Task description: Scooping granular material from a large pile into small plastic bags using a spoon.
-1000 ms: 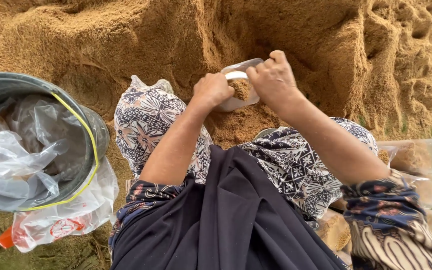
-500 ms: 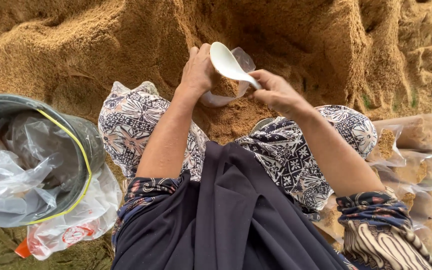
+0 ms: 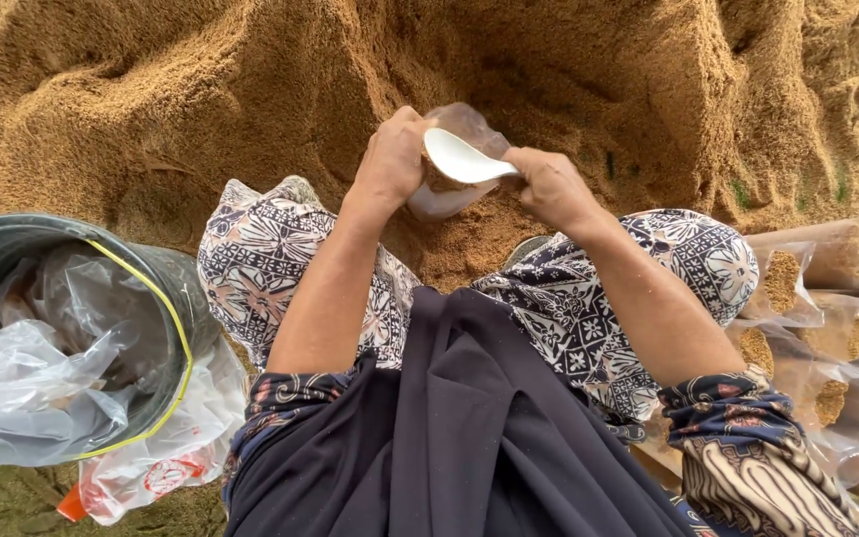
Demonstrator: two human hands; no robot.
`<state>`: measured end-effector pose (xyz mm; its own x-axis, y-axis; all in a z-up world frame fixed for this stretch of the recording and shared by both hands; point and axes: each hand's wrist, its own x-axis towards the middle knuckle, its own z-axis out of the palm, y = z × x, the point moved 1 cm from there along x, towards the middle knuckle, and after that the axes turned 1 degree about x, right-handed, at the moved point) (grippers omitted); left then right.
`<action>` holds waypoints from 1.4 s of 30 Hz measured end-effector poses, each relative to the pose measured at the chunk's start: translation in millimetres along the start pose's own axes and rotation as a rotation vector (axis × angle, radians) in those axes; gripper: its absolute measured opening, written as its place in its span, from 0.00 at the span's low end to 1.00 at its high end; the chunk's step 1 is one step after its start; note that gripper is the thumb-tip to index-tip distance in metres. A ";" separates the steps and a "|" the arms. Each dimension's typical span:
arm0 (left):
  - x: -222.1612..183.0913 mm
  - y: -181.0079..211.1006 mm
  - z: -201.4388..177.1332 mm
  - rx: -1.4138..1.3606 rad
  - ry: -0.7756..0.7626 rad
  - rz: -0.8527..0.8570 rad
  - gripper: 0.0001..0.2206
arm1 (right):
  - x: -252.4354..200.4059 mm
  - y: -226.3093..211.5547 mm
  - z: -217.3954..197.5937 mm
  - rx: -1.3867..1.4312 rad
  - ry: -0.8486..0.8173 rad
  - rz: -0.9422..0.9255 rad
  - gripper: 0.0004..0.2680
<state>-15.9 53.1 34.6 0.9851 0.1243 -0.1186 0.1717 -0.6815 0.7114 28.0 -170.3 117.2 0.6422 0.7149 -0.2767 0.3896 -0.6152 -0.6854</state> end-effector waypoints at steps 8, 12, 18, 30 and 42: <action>-13.8 9.0 24.0 -0.076 -0.117 -0.040 0.24 | 0.1 23.3 -19.9 -0.262 0.016 0.010 0.10; -12.0 6.1 24.9 0.005 -0.117 0.021 0.20 | -23.8 -20.6 -47.2 -0.205 -0.016 0.195 0.11; -3.1 10.8 24.5 0.005 -0.061 0.021 0.18 | -37.4 -96.5 -77.3 -0.425 -0.157 0.362 0.13; 18.5 13.3 46.7 0.043 0.007 0.171 0.10 | 55.8 27.0 46.8 -1.032 -0.050 -0.180 0.08; 1.3 22.7 48.0 -0.004 -0.024 0.133 0.14 | 89.4 88.9 98.0 -0.984 -0.224 0.122 0.12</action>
<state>-10.4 3.2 17.3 0.9991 0.0161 -0.0392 0.0395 -0.6876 0.7250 55.4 -128.5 -34.4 0.6149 0.6128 -0.4964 0.7649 -0.6165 0.1866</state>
